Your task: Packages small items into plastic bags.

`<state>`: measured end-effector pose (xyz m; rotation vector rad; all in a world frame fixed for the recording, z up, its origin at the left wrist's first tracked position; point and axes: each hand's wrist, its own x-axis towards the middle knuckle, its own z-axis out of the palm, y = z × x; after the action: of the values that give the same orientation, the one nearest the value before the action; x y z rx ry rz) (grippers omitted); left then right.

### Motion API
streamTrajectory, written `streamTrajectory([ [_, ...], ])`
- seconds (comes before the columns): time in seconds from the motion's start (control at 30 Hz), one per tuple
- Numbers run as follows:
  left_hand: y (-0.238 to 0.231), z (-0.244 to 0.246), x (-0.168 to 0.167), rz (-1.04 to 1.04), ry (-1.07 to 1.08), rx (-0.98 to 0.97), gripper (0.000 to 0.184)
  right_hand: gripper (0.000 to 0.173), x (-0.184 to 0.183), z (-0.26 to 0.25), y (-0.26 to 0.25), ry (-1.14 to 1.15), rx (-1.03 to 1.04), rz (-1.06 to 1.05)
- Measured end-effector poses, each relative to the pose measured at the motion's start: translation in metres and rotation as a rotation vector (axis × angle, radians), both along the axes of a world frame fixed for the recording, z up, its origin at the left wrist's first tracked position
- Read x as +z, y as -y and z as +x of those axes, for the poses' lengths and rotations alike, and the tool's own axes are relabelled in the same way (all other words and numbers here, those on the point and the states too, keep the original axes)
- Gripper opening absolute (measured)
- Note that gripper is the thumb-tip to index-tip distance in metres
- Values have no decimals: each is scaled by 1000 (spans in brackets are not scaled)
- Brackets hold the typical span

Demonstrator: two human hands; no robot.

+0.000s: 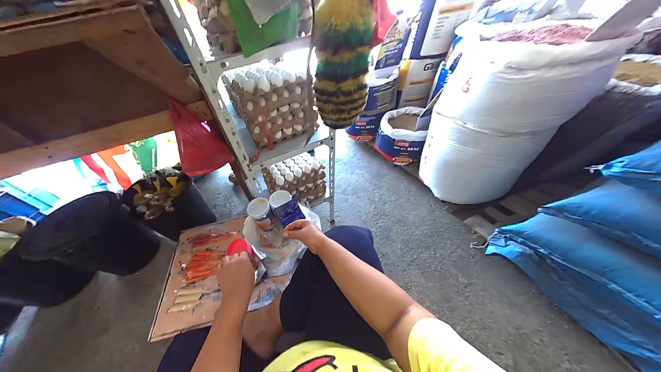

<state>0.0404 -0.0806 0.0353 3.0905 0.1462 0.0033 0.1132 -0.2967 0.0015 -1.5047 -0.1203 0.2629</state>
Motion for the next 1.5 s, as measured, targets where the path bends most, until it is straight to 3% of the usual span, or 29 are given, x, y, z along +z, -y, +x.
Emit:
streamTrajectory([
  [0.17, -29, -14, 14, -148, 105, 2, 27, 22, 0, -17, -19, 117, 25, -182],
  [0.4, -55, -46, 2, -660, 424, -15, 21, 33, 1, -32, -35, 265, 9, -261],
  [0.67, -44, -53, 12, -807, 534, -104, 18, 33, -6, -31, -36, 358, -11, -232],
  [0.83, -38, -50, 11, -776, 545, -135, 18, 36, -6, -32, -35, 471, -16, -311],
  [1.07, -35, -48, 7, -705, 557, -164, 17, 35, -8, -31, -35, 455, -10, -279],
  [1.3, -32, -48, 5, -518, 625, -316, 17, 37, -9, -30, -35, 429, 8, -296],
  [1.5, -27, -45, 10, -407, 669, -461, 17, 22, -8, -29, -33, 375, 92, -333],
])
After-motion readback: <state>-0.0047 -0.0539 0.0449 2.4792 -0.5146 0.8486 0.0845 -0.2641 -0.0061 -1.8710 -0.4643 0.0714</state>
